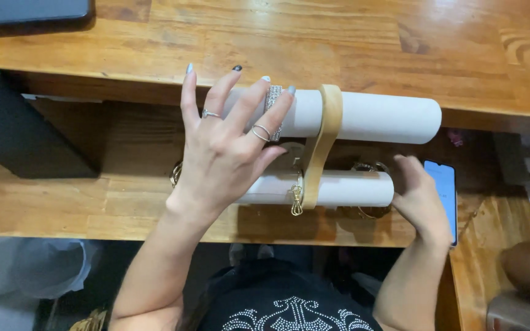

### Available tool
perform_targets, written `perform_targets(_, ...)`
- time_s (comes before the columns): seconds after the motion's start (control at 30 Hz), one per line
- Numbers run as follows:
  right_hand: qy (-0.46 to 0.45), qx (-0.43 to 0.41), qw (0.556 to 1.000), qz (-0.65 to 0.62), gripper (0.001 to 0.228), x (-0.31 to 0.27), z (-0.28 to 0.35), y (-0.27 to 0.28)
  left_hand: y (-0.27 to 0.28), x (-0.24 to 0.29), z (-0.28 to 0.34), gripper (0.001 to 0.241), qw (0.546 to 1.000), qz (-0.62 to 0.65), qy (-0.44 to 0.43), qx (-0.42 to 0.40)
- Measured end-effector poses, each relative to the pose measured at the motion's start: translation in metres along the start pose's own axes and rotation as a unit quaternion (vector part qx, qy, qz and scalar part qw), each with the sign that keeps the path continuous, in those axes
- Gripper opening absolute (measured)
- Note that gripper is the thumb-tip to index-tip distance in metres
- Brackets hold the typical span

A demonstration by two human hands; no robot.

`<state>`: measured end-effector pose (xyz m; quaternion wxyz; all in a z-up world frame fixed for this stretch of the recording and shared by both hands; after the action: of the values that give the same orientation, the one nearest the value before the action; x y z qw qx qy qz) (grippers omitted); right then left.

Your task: Organizing various gold and silver bracelets on a two-tier display stand.

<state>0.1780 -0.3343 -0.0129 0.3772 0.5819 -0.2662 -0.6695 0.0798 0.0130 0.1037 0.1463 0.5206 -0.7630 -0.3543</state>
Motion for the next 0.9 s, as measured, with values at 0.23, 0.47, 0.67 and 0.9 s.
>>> perform_targets(0.23, 0.323, 0.311, 0.889, -0.096, 0.027, -0.096, 0.081, 0.063, -0.001, 0.001, -0.004, 0.062, 0.999, 0.015, -0.020, 0.042)
perform_targets(0.47, 0.470, 0.207, 0.836, 0.193, 0.055, -0.182, 0.045, 0.026, 0.007, -0.007, 0.000, 0.066, 0.999, 0.008, -0.026, 0.029)
perform_targets(0.67, 0.447, 0.178, 0.857, 0.184, 0.055, -0.177, 0.037, 0.023, 0.027, -0.030, 0.028, 0.067, 0.998, -0.063, -0.002, 0.028)
perform_targets(0.9, 0.436, 0.189, 0.862, 0.178, 0.057, -0.169, 0.039, 0.022, -0.005, -0.043, 0.104, 0.070, 0.961, 0.105, 0.223, 0.128)
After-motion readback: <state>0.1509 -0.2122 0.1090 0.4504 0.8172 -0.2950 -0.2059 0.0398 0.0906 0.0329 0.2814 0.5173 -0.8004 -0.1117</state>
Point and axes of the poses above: each hand's wrist, its own z-axis away from the middle knuckle, its own y-axis out of the back of the hand, x = y × z, the point moved 3 cm from there along -z, towards the middle knuckle, and after that the axes turned 11 degrees about -y, right-handed, at the moved point
